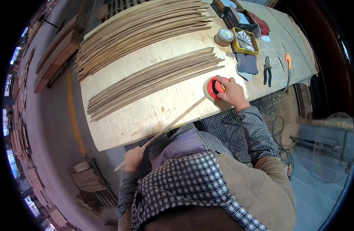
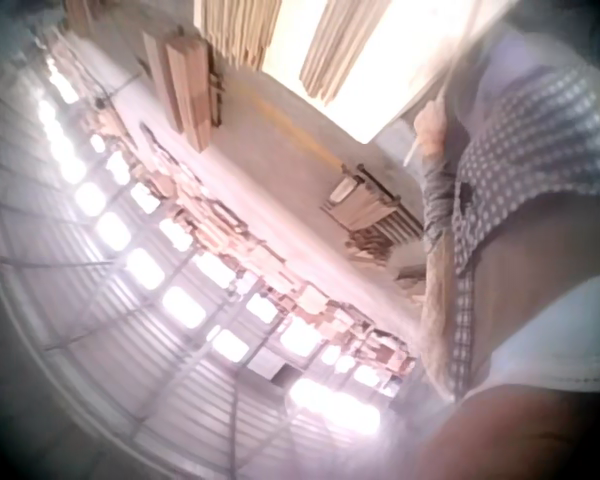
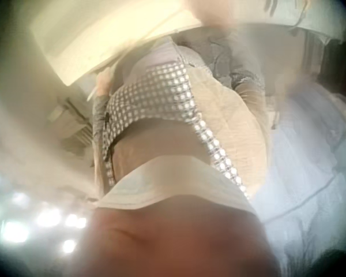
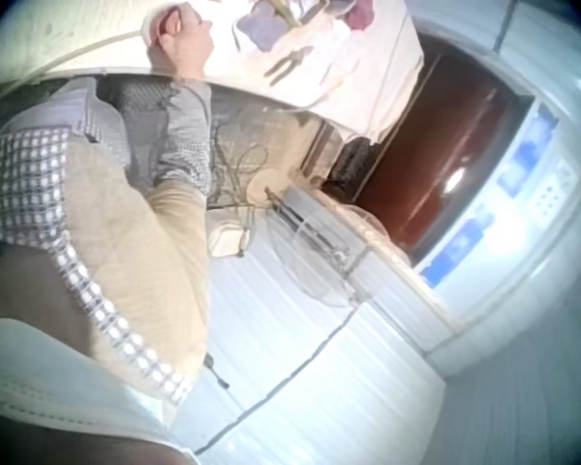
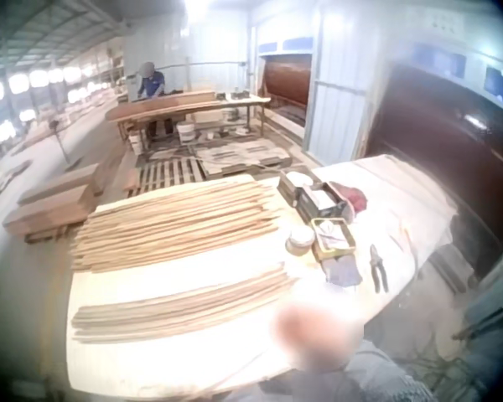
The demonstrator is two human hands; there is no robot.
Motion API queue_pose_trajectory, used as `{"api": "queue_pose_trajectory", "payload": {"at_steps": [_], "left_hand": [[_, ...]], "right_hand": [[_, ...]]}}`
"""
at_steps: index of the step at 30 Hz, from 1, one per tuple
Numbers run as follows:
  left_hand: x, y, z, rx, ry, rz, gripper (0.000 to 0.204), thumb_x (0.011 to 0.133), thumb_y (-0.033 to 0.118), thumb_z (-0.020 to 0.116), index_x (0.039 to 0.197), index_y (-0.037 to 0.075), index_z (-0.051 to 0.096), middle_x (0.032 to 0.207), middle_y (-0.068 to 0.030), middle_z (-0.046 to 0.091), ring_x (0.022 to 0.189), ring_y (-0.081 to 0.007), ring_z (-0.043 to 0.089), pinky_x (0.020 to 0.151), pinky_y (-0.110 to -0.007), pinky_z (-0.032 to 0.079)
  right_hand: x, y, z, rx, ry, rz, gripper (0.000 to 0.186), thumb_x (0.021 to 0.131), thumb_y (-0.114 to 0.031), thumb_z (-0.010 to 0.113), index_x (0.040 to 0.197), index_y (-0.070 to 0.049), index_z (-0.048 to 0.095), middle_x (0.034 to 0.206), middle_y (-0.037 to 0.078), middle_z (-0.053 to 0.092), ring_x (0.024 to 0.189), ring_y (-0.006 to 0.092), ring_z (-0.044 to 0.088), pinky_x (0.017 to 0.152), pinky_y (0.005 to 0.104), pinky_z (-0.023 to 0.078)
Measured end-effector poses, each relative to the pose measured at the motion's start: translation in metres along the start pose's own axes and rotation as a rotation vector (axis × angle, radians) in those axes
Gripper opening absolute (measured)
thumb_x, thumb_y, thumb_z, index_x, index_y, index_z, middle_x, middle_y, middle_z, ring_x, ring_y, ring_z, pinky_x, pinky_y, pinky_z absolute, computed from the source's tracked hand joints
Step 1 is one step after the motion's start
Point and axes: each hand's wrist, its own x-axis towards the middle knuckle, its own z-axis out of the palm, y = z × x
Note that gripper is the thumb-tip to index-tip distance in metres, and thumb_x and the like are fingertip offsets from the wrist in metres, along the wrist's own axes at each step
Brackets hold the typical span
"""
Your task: The person sands long wooden strips using a red handheld orbital sander, handling strips one at a time and placing them on a stack.
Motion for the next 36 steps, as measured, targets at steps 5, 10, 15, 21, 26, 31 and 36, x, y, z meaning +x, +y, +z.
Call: {"api": "queue_pose_trajectory", "payload": {"at_steps": [5, 10, 15, 21, 26, 31, 36], "left_hand": [[0.002, 0.003, -0.003, -0.005, -0.006, 0.014, 0.04, 0.09, 0.041, 0.044, 0.07, 0.008, 0.055, 0.065, -0.0182, 0.059, 0.063, -0.0387, 0.058, 0.058, -0.049, 0.045], [0.003, 0.005, -0.006, -0.002, -0.006, 0.0, 0.04, 0.09, 0.041, 0.045, 0.07, 0.007, 0.055, 0.065, -0.0182, 0.059, 0.064, -0.0386, 0.058, 0.057, -0.05, 0.044], [0.008, -0.002, 0.018, 0.036, -0.053, 0.082, 0.04, 0.092, 0.04, 0.041, 0.076, 0.007, 0.056, 0.071, -0.0192, 0.06, 0.068, -0.0407, 0.058, 0.061, -0.052, 0.044], [0.02, 0.032, -0.009, -0.042, -0.051, -0.09, 0.043, 0.091, 0.043, 0.043, 0.074, 0.007, 0.059, 0.068, -0.0187, 0.062, 0.065, -0.0395, 0.06, 0.059, -0.051, 0.045], [0.02, 0.034, -0.008, -0.08, -0.045, -0.087, 0.04, 0.092, 0.043, 0.043, 0.078, 0.009, 0.061, 0.069, -0.0176, 0.062, 0.066, -0.0393, 0.06, 0.059, -0.051, 0.046], [0.017, 0.047, -0.031, -0.018, -0.123, -0.04, 0.035, 0.092, 0.042, 0.041, 0.087, 0.014, 0.062, 0.076, -0.0145, 0.064, 0.068, -0.0384, 0.061, 0.06, -0.051, 0.047], [0.023, 0.041, -0.03, -0.008, -0.216, -0.001, 0.038, 0.092, 0.043, 0.039, 0.089, 0.014, 0.063, 0.081, -0.0162, 0.064, 0.079, -0.0394, 0.061, 0.067, -0.05, 0.048]], "right_hand": [[-0.026, -0.01, 0.037, 0.034, 0.151, -0.262, 0.061, 0.064, -0.027, 0.069, 0.123, -0.032, 0.052, 0.092, 0.019, 0.053, 0.072, 0.0387, 0.061, 0.066, 0.044, 0.052], [-0.018, -0.044, -0.018, 0.025, 0.024, -0.036, 0.064, 0.063, -0.028, 0.07, 0.124, -0.032, 0.05, 0.095, 0.018, 0.053, 0.08, 0.0379, 0.06, 0.07, 0.0433, 0.051], [-0.005, -0.044, -0.03, -0.016, -0.048, 0.136, 0.07, 0.061, -0.028, 0.072, 0.126, -0.03, 0.048, 0.096, 0.017, 0.053, 0.083, 0.0376, 0.059, 0.073, 0.0429, 0.051], [-0.029, -0.089, 0.022, 0.111, -0.036, -0.314, 0.062, 0.066, -0.024, 0.07, 0.124, -0.03, 0.049, 0.099, 0.02, 0.053, 0.081, 0.0377, 0.06, 0.071, 0.0427, 0.051], [-0.058, -0.151, 0.079, 0.312, -0.1, -0.631, 0.051, 0.073, -0.02, 0.063, 0.121, -0.031, 0.05, 0.097, 0.021, 0.054, 0.078, 0.0369, 0.06, 0.066, 0.0429, 0.051], [-0.064, -0.173, 0.057, 0.371, -0.189, -0.686, 0.044, 0.076, -0.019, 0.059, 0.118, -0.029, 0.052, 0.092, 0.019, 0.054, 0.076, 0.0356, 0.06, 0.062, 0.0428, 0.05], [-0.037, -0.127, 0.016, 0.088, -0.084, -0.477, 0.047, 0.074, -0.024, 0.063, 0.12, -0.029, 0.054, 0.099, 0.02, 0.056, 0.075, 0.0366, 0.06, 0.066, 0.0419, 0.051]]}}
